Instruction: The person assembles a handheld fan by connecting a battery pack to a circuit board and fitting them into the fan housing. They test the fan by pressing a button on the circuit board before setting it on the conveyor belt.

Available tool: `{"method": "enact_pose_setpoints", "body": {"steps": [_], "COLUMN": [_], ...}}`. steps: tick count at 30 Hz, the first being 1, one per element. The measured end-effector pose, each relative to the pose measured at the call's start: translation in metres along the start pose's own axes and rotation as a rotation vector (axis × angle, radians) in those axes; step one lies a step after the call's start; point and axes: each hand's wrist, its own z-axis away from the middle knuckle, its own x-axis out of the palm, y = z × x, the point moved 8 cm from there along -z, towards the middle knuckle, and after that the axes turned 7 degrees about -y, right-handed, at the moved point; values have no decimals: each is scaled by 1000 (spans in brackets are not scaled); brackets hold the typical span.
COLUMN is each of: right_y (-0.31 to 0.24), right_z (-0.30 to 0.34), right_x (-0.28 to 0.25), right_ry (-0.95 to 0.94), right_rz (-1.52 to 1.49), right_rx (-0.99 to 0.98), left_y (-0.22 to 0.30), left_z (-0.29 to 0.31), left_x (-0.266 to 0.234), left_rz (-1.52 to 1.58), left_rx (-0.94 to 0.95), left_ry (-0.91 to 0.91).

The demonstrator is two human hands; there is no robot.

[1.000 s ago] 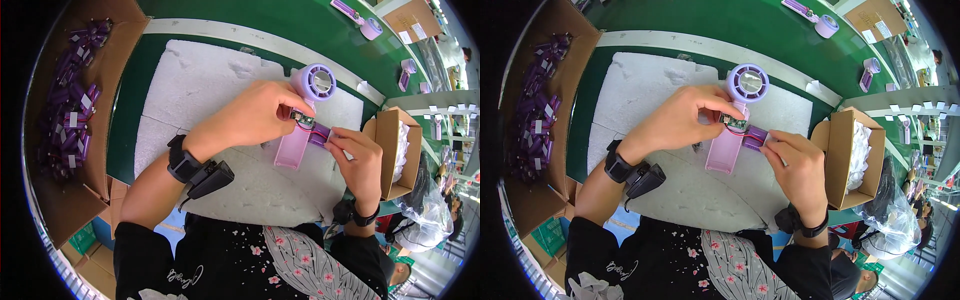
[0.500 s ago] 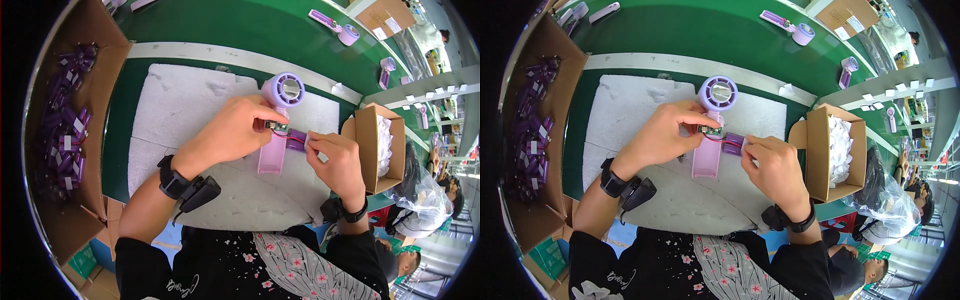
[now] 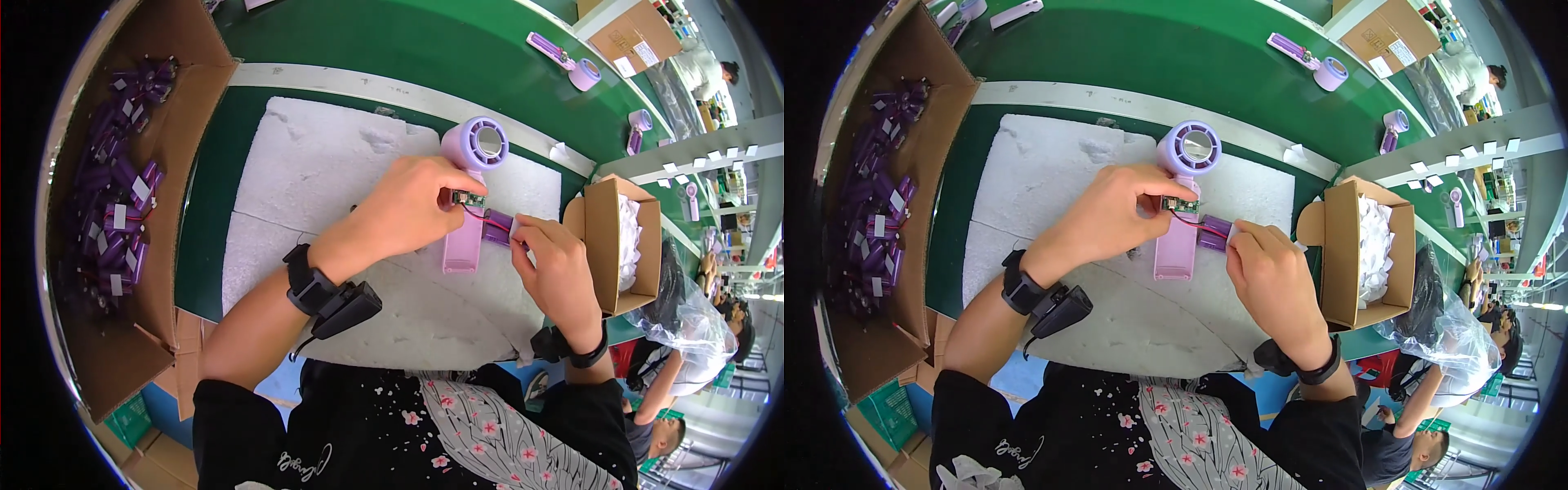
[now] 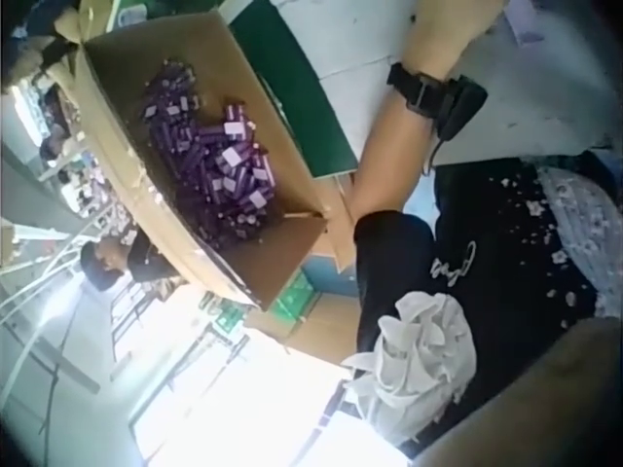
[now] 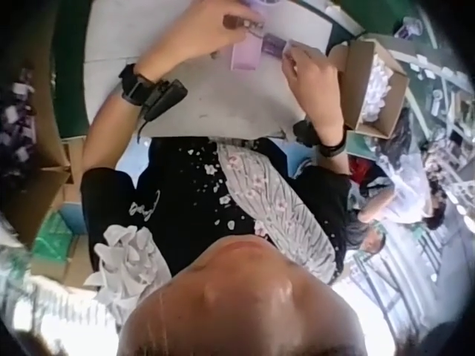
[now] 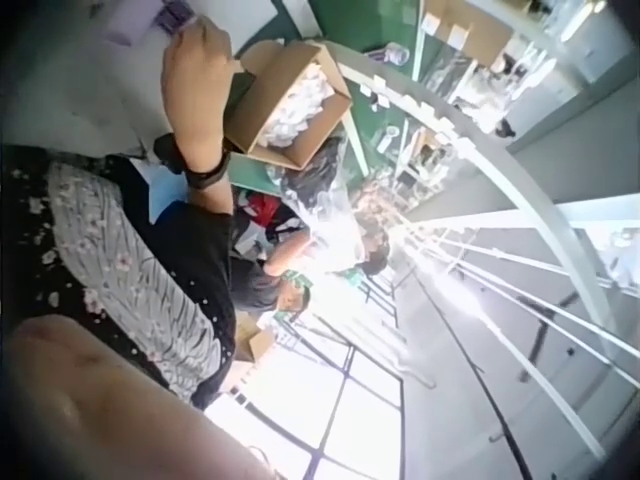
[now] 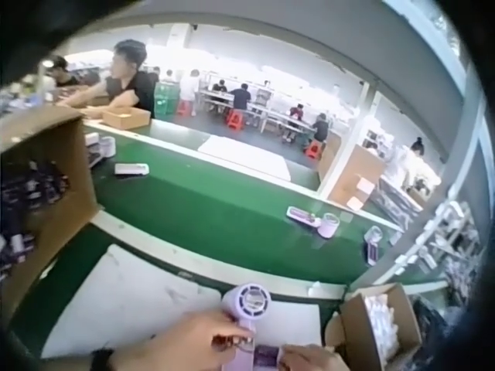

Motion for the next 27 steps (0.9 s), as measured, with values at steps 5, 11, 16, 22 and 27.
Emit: {"method": "enact_pose_setpoints", "body": {"steps": [5, 11, 16, 22, 27], "right_y": [4, 62, 130, 26, 32], "right_z": [-4, 15, 55, -9, -20], "right_x": [5, -35, -104, -12, 29], "right_ry": [-68, 30, 96, -71, -272], "right_rz": [-1, -216, -35, -264, -429], "right_rx": [28, 254, 667, 103, 104], "left_y": [-5, -7, 1, -2, 0], "left_z": [-3, -2, -4, -1, -2], "left_x": [1, 2, 2, -1, -1], "left_rz": [45, 43, 17, 85, 2], "left_rx": [-29, -2, 46, 48, 21], "left_ry": [-9, 1, 23, 55, 14]}}
